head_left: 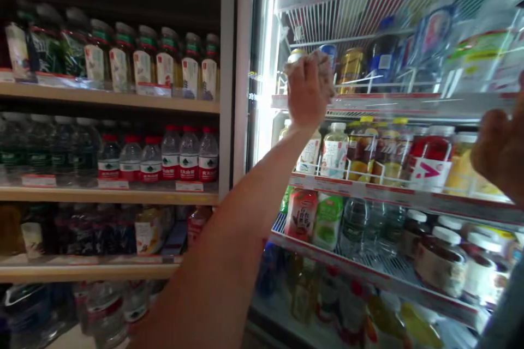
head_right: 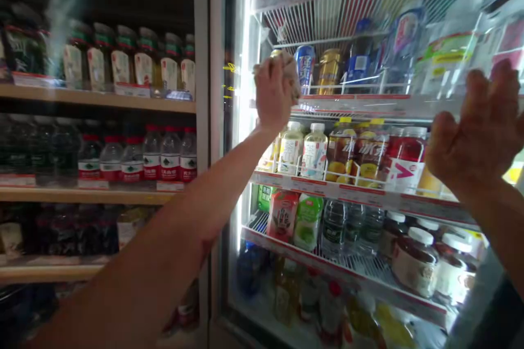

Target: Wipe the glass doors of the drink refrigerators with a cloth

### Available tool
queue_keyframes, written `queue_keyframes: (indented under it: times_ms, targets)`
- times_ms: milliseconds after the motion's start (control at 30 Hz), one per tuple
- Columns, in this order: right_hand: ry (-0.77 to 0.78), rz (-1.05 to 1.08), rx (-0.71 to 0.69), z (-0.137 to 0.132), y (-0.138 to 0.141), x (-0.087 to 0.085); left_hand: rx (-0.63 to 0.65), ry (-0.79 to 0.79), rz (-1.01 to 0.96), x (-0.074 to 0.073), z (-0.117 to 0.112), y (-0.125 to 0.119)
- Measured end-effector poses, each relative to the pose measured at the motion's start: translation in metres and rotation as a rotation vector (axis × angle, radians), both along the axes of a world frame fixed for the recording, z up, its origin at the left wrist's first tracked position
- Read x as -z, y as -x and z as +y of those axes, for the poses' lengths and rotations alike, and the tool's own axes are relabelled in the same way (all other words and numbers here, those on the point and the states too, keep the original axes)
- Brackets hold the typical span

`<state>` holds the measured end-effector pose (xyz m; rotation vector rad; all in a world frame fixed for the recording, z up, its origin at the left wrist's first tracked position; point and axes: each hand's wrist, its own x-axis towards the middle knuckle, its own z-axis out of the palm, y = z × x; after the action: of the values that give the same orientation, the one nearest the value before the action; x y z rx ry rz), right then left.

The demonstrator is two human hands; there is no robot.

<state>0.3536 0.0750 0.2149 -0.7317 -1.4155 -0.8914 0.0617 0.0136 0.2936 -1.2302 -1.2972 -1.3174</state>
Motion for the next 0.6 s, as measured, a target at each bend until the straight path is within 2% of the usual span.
queue_keyframes:
  times_ms: [67, 167, 233, 300, 367, 467, 533, 600]
  targets:
    - [0.036, -0.038, -0.021, -0.004, 0.006, -0.001, 0.011, -0.036, 0.168, 0.008, 0.009, -0.043]
    - [0.013, -0.004, -0.003, -0.008, 0.011, -0.002, 0.04, -0.011, 0.537, 0.027, 0.021, -0.112]
    - [0.005, 0.024, 0.067, -0.01, 0.013, -0.002, 0.057, 0.004, 0.623, 0.032, 0.023, -0.126]
    - [0.017, 0.049, 0.146, -0.01, 0.015, -0.001, 0.095, 0.015, 0.615, 0.025, 0.021, -0.103]
    - [0.004, 0.061, 0.198, -0.01, 0.018, 0.0, 0.141, -0.002, 0.526, 0.006, 0.017, -0.054]
    - [-0.016, 0.081, 0.228, -0.012, 0.024, 0.0, 0.145, -0.061, 0.175, -0.025, 0.011, 0.016]
    - [-0.007, 0.089, 0.23, -0.013, 0.027, 0.0, 0.133, -0.099, 0.034, -0.031, 0.009, 0.03]
    - [0.004, 0.089, 0.23, -0.015, 0.028, 0.0, 0.148, -0.104, 0.076, -0.021, 0.012, 0.009]
